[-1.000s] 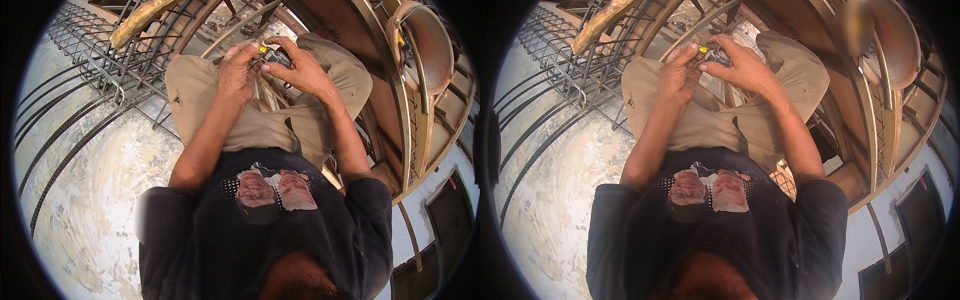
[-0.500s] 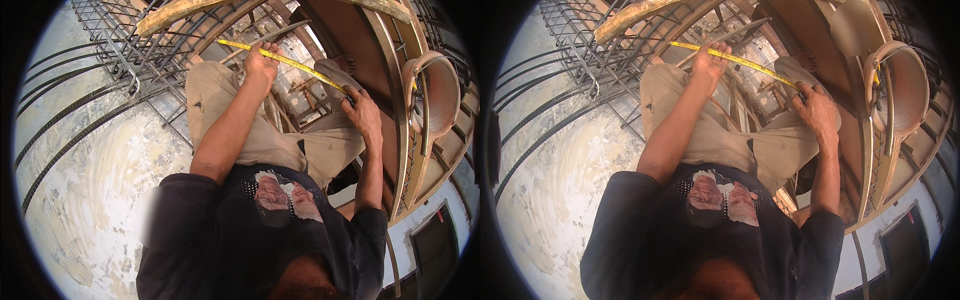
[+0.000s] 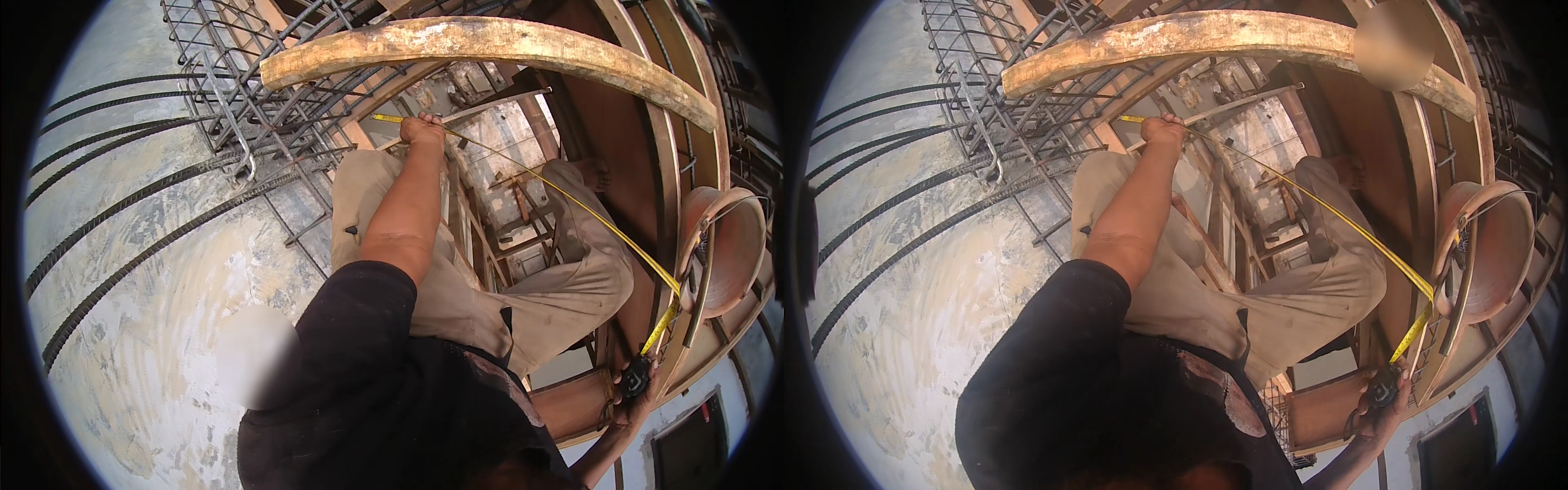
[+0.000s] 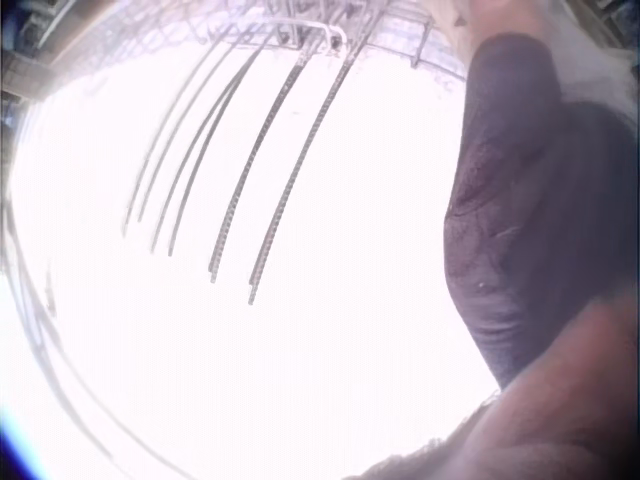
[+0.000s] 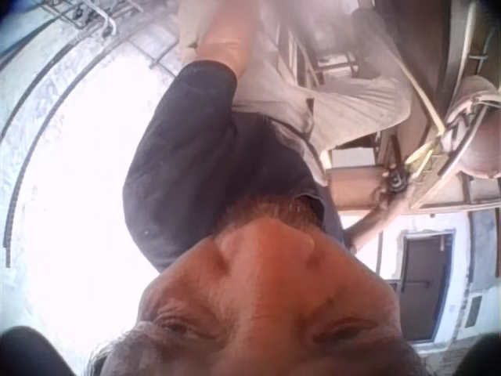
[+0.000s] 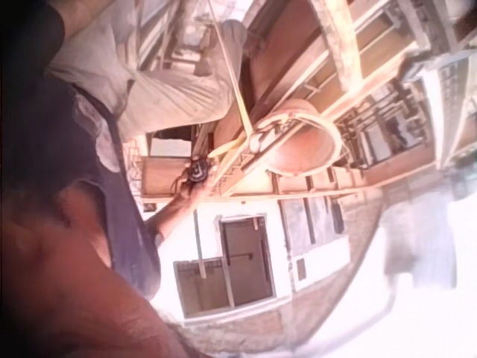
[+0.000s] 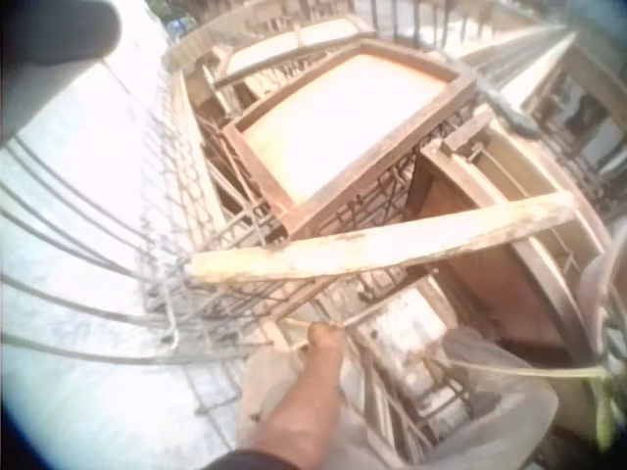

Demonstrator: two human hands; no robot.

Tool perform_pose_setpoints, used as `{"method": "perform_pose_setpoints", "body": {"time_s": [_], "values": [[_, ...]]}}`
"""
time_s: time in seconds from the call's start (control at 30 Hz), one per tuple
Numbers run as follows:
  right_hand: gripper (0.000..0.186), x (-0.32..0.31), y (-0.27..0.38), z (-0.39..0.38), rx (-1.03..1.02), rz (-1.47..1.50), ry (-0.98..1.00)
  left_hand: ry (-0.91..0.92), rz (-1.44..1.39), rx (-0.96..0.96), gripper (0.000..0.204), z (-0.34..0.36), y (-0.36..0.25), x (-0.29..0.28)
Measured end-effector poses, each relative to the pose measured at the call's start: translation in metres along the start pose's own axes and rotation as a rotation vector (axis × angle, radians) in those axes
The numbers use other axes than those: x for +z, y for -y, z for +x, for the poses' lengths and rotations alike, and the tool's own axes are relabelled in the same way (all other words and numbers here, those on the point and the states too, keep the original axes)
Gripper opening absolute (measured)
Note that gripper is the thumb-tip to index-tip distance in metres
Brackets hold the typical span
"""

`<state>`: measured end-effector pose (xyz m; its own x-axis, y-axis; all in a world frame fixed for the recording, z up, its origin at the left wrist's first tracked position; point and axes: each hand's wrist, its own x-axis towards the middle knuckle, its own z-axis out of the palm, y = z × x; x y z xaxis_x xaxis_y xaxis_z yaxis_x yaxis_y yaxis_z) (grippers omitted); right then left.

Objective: The person assembles a wooden formwork structure by hammering nails into boards and measuring a curved wooden piece with a tape measure before sawing it.

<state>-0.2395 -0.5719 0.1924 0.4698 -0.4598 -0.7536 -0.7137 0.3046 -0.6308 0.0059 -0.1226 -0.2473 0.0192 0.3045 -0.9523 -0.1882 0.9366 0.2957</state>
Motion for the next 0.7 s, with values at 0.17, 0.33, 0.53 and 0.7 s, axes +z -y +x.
{"method": "perform_pose_setpoints", "body": {"time_s": [0.17,0.33,0.53,0.7], "values": [[0.042,0.141,-0.049,0.037,0.378,0.562,0.254,0.022,-0.037,-0.05,0.021,0.045,0.006,0.0],[0.039,0.241,-0.105,0.086,0.49,0.4,0.287,0.048,-0.111,-0.067,0.02,0.084,-0.001,-0.008],[0.033,0.285,-0.141,0.108,0.487,0.282,0.225,0.203,-0.12,-0.071,0.027,0.106,-0.008,-0.008],[0.035,0.284,-0.16,0.129,0.495,0.222,0.232,0.17,-0.064,-0.059,0.03,0.122,-0.012,0.002]]}}
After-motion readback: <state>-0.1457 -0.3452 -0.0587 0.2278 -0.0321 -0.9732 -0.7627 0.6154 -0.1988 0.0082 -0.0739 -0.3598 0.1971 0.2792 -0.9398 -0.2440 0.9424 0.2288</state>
